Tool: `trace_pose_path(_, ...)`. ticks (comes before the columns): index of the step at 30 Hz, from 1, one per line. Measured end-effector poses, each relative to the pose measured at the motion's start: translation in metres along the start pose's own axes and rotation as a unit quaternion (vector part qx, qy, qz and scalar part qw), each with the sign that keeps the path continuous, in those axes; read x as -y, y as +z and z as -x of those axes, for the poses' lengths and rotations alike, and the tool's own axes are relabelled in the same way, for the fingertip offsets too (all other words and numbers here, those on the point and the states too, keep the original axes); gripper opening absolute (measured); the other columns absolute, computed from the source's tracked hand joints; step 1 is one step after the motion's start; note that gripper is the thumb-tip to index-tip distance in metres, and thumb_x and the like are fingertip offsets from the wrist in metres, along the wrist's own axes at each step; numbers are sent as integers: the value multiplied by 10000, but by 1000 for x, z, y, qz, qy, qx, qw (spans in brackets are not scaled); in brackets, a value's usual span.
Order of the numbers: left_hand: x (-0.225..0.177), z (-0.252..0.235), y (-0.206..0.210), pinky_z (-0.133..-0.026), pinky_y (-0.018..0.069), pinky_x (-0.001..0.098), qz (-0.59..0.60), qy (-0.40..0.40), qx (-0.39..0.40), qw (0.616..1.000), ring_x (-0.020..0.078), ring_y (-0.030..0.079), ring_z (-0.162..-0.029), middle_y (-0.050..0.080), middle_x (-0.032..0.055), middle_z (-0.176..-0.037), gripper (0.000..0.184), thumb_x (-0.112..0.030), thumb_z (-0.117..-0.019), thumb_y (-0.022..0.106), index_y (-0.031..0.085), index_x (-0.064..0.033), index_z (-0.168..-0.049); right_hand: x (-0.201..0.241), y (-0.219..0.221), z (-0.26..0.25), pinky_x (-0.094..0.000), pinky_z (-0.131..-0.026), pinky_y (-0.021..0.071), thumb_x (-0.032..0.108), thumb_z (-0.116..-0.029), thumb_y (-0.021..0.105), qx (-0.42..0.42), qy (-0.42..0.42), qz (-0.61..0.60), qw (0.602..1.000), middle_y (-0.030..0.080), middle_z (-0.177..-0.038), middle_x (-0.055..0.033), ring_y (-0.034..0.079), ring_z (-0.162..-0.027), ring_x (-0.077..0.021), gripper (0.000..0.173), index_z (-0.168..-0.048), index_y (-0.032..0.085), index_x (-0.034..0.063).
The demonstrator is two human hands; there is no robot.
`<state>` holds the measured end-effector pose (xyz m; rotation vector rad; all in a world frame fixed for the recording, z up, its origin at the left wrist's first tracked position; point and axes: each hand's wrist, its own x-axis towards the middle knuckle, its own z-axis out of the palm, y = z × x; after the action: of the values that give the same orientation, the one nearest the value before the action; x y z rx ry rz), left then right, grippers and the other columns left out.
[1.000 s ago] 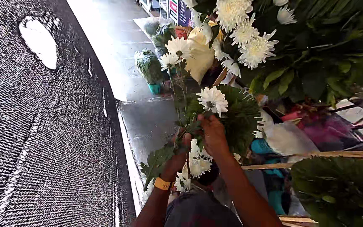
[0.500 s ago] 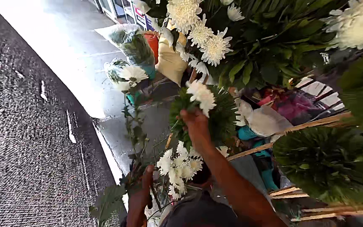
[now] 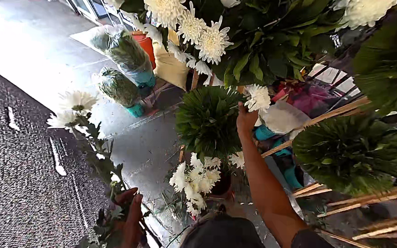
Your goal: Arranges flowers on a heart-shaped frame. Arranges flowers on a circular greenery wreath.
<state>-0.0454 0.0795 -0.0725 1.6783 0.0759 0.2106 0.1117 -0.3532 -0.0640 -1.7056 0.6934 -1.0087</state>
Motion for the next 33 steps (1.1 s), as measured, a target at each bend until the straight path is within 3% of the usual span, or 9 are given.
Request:
trace_pose_path(4, -11, -6, 0, -473, 462, 171, 19, -4, -24, 1000, 17, 510, -527, 624, -74, -833, 226, -89, -1014, 537, 575, -65, -1236, -27, 36, 15, -634, -919, 537, 274, -1010, 644, 142, -30, 207, 968, 679, -1143, -266, 669, -1070, -437, 376, -1240, 624, -23)
trace_pose_path(9, -6, 1, 2, -474, 456, 166, 18, -21, -2, 1000, 8, 509, -532, 630, -86, -843, 225, -92, -1004, 543, 583, -87, -1225, -26, 61, 26, -679, -798, 541, 183, -1022, 588, 236, 10, 307, 922, 675, -1126, -280, 658, -1043, -490, 224, -1152, 691, 32)
trace_pose_path(13, 7, 2, 1, -471, 467, 170, 24, -28, 1, 999, 8, 518, -536, 649, -73, -903, 254, -96, -998, 549, 569, -72, -1249, -25, 69, 6, -631, -951, 517, 153, -1008, 581, 248, 23, 347, 904, 666, -1220, -279, 641, -1155, -456, 267, -1183, 697, -12)
trace_pose_path(17, 7, 0, 8, -455, 468, 181, 12, -43, -3, 999, 19, 510, -519, 626, -63, -863, 273, -103, -985, 562, 556, -66, -1256, -36, 77, 2, -616, -1022, 486, 166, -1010, 589, 278, 37, 366, 887, 601, -1336, -289, 574, -1262, -458, 338, -1284, 647, -23)
trace_pose_path(19, 3, -3, 12, -454, 477, 184, 4, -45, -3, 999, 20, 518, -528, 600, -57, -872, 396, -106, -973, 563, 464, -76, -1355, -35, 77, 3, -616, -1006, 497, 180, -1006, 600, 270, 48, 358, 892, 603, -1337, -287, 589, -1247, -454, 354, -1296, 639, -18)
trace_pose_path(23, 9, -4, 6, -488, 516, 240, 5, -42, -15, 999, 62, 561, -589, 606, -3, -973, 832, -131, -943, 633, 156, -180, -1624, -26, 56, 8, -647, -962, 513, 171, -980, 660, 283, 45, 295, 912, 646, -1243, -300, 637, -1146, -476, 381, -1295, 617, -38)
trace_pose_path(26, 5, 4, 8, -529, 524, 218, -2, -43, -2, 999, 31, 566, -620, 604, -26, -967, 655, -116, -969, 580, 275, -63, -1547, -9, 17, 38, -632, -965, 513, 287, -1008, 634, 205, 14, 252, 946, 632, -1289, -249, 631, -1154, -438, 444, -1375, 584, 42)
trace_pose_path(29, 4, 9, 12, -485, 513, 220, 59, -20, 30, 998, 44, 566, -575, 646, -52, -884, 561, -162, -942, 625, 421, -96, -1461, 25, 14, 85, -445, -962, 564, 300, -1012, 623, 217, -6, 57, 974, 661, -1259, -161, 661, -1133, -262, 397, -1307, 619, 33)
trace_pose_path(33, 5, 17, 11, -555, 542, 215, 186, -15, 131, 974, 64, 617, -622, 703, -23, -874, 550, -263, -957, 708, 486, -273, -1460, 89, 60, 125, -431, -966, 575, 248, -1104, 443, 471, 187, -226, 832, 672, -1283, -143, 674, -1152, -249, 366, -1339, 568, -2)
